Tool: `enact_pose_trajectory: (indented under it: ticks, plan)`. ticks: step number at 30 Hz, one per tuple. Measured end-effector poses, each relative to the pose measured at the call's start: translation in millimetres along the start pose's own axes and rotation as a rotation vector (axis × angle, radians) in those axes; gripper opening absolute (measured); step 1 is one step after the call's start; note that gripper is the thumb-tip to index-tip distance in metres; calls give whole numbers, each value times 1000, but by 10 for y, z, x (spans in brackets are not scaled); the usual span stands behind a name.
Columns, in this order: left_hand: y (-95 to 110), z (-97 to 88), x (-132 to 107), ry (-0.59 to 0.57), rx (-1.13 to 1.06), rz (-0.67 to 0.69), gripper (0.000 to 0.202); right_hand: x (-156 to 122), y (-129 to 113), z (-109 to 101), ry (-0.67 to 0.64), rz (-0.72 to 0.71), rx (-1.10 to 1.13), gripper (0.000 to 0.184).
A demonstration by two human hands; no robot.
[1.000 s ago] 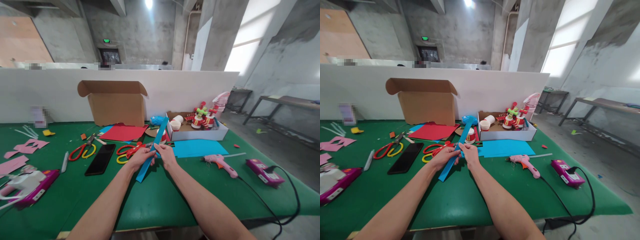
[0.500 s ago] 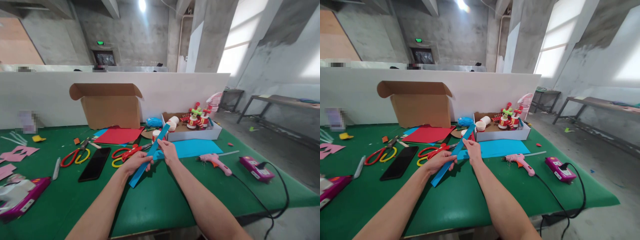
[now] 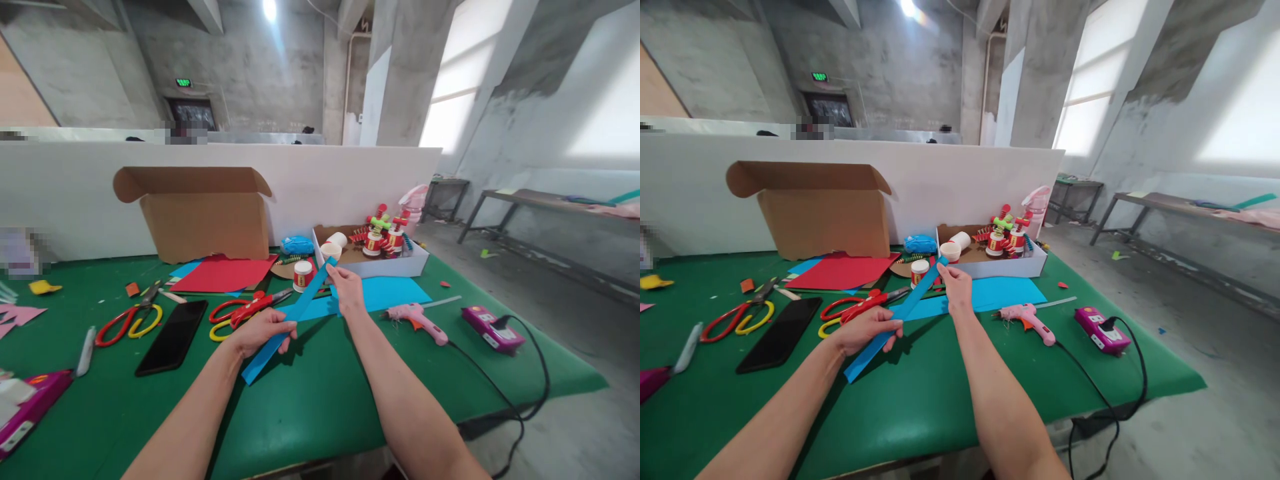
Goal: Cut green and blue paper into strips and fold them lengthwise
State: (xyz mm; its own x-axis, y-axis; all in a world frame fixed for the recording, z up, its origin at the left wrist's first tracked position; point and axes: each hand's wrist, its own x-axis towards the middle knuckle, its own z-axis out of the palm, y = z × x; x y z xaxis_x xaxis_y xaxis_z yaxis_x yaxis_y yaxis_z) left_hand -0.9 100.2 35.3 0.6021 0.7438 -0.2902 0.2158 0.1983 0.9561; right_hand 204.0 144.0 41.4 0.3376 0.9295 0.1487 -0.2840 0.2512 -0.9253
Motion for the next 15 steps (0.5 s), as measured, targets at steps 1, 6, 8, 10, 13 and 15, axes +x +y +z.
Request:
enact_pose_trajectory:
  ticks: [1, 6, 8, 10, 13, 15]
  plan:
    - [1, 0, -2, -6, 11, -2, 45, 17, -7, -17, 14, -12, -8, 38]
    - [2, -3, -14, -20, 31, 1, 44, 60, -68, -72, 63, -39, -40, 39]
    - [4, -3, -19, -26, 25, -5, 44, 54, -95, -79, 80, -54, -51, 38]
    - [10, -2, -24, -32, 22, -5, 44, 44, -110, -81, 101, -71, -62, 36]
    - [24, -4, -38, -40, 29, 1, 42, 39, -104, -80, 125, -92, -80, 35]
    - [31, -11, -51, -43, 28, 3, 41, 56, -95, -86, 133, -103, -74, 37]
